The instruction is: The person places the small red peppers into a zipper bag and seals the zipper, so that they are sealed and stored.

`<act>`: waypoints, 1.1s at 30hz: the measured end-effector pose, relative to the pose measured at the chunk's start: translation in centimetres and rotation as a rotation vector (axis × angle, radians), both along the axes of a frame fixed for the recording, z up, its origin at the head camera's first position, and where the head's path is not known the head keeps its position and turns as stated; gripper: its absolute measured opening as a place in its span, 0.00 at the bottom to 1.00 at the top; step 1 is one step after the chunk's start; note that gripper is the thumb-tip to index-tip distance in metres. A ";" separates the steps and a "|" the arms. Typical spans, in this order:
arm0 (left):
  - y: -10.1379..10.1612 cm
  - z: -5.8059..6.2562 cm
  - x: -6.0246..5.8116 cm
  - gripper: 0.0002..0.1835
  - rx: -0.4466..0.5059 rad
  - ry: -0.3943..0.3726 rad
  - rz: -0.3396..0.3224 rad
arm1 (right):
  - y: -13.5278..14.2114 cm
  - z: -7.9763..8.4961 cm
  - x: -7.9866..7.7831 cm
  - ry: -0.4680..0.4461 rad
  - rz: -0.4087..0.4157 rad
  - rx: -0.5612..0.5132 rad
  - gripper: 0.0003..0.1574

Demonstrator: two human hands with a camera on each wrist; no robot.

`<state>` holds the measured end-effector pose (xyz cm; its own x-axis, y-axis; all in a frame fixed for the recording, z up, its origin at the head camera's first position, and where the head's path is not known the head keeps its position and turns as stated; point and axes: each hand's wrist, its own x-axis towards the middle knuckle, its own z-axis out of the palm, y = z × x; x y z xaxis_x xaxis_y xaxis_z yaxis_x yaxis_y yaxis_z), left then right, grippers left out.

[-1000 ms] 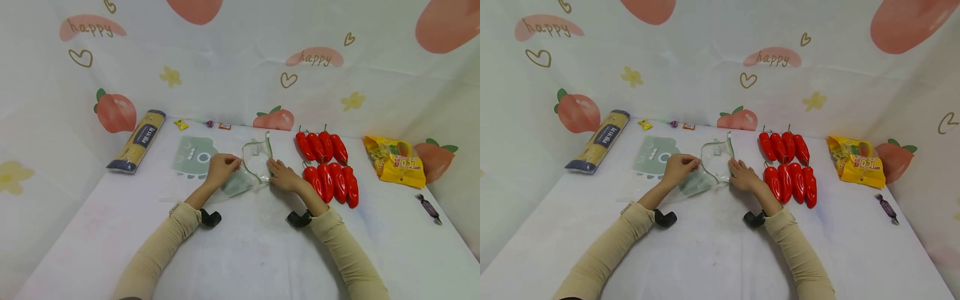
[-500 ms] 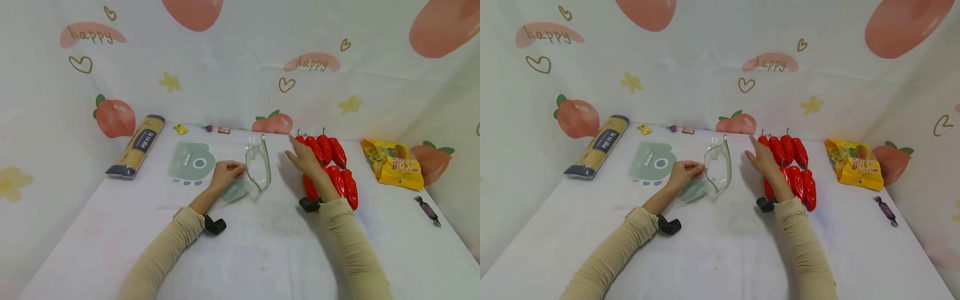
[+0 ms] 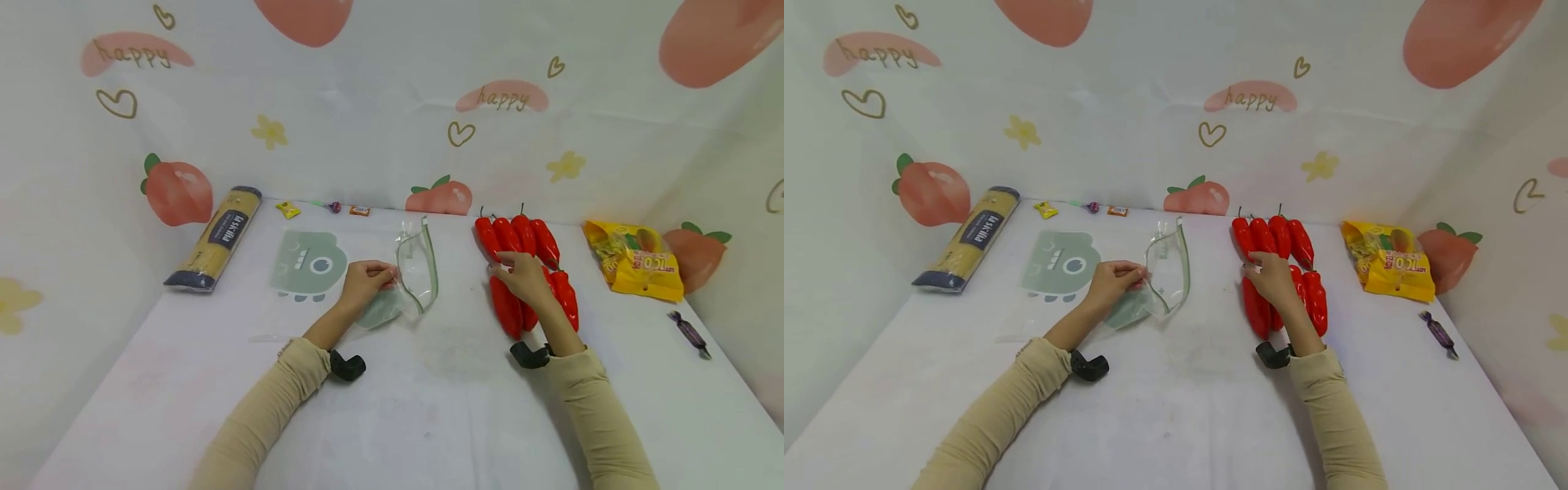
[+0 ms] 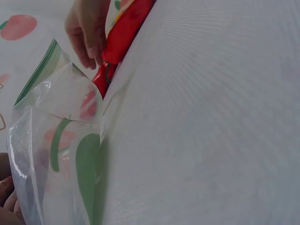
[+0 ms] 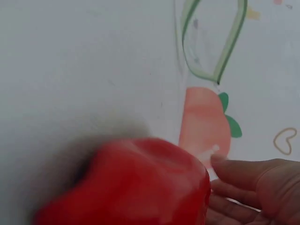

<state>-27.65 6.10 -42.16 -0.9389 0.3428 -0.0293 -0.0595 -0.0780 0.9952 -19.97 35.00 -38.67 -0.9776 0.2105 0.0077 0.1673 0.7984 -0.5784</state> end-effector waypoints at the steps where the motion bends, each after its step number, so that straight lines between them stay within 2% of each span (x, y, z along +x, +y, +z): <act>1: 0.0 0.0 0.0 0.12 0.004 -0.001 0.000 | -0.1 -0.2 0.2 0.003 0.004 0.005 0.31; 6: -0.1 -0.1 0.0 0.12 0.001 -0.007 -0.007 | -0.6 -0.7 0.7 0.013 0.024 0.048 0.29; 14: -0.1 -0.1 0.0 0.12 0.005 -0.007 -0.008 | -1.4 -0.3 0.9 -0.021 0.059 0.045 0.27; 19: 0.0 -0.2 0.0 0.12 0.005 -0.011 -0.018 | -1.8 -0.7 0.9 0.023 0.082 0.019 0.24; 22: -0.1 -0.3 0.0 0.12 0.008 -0.011 -0.018 | -2.1 -0.9 0.9 0.038 0.076 0.012 0.26; 26: -0.1 -0.3 0.0 0.12 0.008 -0.001 -0.018 | -2.2 -1.0 0.9 0.015 0.060 0.020 0.27; 30: 0.0 -0.3 -0.1 0.12 0.015 0.003 -0.027 | -2.3 -1.0 0.5 0.005 0.010 -0.068 0.27; 33: 0.0 -0.2 0.0 0.12 0.023 0.005 -0.036 | -2.6 -0.3 0.0 0.013 -0.077 -0.258 0.30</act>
